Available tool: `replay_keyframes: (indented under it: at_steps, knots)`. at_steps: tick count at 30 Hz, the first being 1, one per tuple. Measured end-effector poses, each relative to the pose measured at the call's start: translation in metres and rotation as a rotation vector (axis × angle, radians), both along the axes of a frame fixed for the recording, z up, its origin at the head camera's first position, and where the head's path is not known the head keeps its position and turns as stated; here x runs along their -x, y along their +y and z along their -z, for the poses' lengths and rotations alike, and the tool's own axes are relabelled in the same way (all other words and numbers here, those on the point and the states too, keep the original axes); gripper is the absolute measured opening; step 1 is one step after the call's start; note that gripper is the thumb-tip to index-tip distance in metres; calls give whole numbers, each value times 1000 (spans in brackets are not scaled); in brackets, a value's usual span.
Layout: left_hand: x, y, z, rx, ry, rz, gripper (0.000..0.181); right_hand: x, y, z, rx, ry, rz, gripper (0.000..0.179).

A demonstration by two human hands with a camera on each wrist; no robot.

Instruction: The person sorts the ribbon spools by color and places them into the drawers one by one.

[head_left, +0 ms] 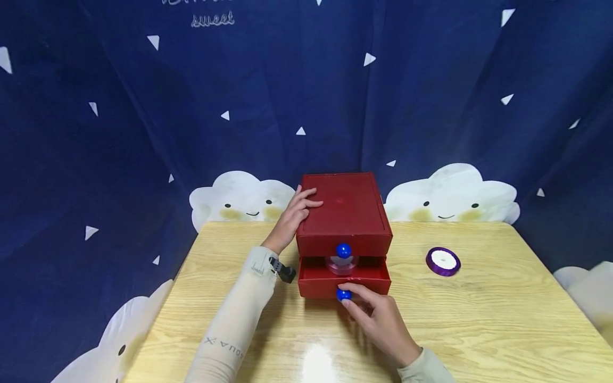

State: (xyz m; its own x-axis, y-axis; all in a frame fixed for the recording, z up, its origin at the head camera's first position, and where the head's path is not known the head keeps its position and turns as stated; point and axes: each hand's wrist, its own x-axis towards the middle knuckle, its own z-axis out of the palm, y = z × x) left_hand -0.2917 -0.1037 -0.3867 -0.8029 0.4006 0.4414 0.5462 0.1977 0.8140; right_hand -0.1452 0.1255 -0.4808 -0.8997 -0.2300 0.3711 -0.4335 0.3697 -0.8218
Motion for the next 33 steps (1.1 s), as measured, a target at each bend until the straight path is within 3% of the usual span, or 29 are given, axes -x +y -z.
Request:
replay_keyframes:
  at_steps: [12, 16, 23, 33]
  knots:
    - [-2, -3, -1, -8, 11, -4, 39, -3, -13, -25, 32, -34, -5, 29]
    - [-2, -4, 1, -2, 8, -8, 39, 2, -13, -17, 25, -46, 5, 29]
    - [-1, -3, 2, 1, 16, 1, 39, 21, -5, 11, 6, -70, 11, 30]
    - [-1, -2, 1, -3, 24, 4, 39, 31, 2, 9, -30, -19, -5, 27]
